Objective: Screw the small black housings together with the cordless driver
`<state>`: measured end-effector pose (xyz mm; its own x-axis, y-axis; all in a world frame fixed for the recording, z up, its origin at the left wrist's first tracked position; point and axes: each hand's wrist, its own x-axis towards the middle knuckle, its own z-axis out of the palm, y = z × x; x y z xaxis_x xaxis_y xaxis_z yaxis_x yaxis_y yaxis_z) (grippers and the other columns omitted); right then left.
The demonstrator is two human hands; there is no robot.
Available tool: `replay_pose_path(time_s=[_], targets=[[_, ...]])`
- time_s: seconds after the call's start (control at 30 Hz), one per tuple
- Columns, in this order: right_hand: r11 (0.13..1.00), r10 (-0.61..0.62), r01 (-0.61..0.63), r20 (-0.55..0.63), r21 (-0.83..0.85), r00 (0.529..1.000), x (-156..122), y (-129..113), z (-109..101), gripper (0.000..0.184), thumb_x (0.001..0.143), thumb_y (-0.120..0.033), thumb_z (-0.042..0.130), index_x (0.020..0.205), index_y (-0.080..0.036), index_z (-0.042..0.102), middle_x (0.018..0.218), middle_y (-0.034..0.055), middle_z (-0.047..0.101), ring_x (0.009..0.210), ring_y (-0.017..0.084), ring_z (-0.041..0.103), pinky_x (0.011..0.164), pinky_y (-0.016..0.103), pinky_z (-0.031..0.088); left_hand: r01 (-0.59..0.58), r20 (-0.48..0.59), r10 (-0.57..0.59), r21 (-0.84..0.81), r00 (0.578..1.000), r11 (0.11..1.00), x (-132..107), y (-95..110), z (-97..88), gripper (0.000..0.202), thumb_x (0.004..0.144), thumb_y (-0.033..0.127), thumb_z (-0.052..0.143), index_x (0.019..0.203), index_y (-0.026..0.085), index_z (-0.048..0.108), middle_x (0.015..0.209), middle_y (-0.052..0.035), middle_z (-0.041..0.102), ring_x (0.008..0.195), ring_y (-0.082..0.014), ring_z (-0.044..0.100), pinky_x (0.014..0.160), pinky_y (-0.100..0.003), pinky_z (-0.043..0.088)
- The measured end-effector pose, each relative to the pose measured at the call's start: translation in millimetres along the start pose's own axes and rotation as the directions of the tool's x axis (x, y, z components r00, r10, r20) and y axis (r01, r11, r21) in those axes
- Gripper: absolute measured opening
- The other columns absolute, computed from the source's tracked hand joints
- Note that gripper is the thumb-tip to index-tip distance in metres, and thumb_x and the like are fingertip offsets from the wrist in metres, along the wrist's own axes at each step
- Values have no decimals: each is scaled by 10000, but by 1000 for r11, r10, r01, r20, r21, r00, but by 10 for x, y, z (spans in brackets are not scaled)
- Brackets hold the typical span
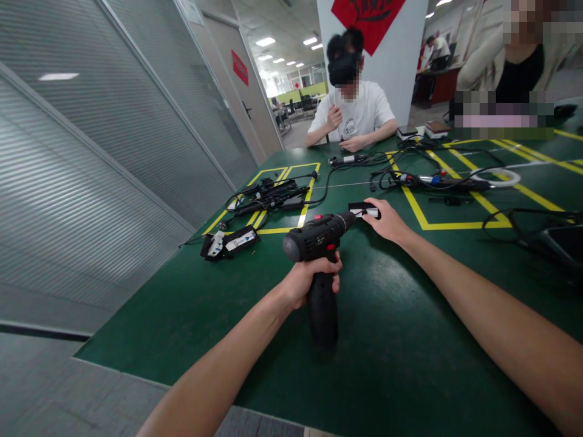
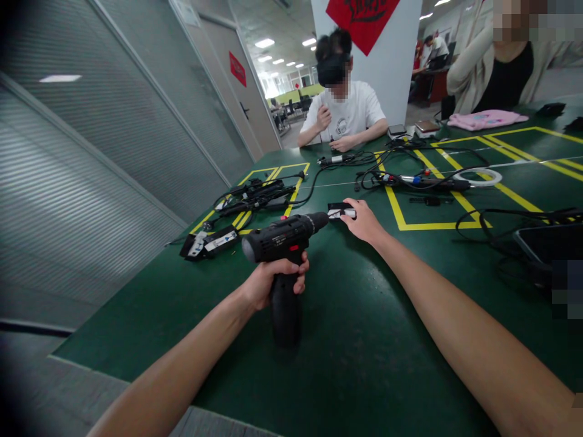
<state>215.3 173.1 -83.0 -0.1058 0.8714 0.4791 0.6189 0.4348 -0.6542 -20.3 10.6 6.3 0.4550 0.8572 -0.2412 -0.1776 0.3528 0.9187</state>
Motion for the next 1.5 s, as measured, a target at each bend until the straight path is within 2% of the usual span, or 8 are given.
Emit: replay_pose_path(time_s=[0.63, 1.5], targets=[[999, -34, 33, -9, -26, 999, -3, 11, 2, 440, 807, -291, 610, 1243, -248, 563, 1145, 91, 562, 1042, 262, 588, 961, 425, 452, -1, 15, 1, 16, 1000, 1000, 7, -11, -9, 216, 705, 207, 595, 904, 146, 535, 757, -3, 516, 534, -104, 542, 571, -267, 413], [1000, 6, -6, 16, -11, 1000, -10, -49, -40, 447, 810, -316, 608, 1251, -266, 555, 1179, 91, 548, 1075, 273, 576, 969, 448, 441, 0, 1, 0, 22, 1000, 1000, 14, -18, -13, 232, 714, 210, 604, 929, 144, 549, 771, -4, 522, 538, -106, 552, 561, -264, 421]])
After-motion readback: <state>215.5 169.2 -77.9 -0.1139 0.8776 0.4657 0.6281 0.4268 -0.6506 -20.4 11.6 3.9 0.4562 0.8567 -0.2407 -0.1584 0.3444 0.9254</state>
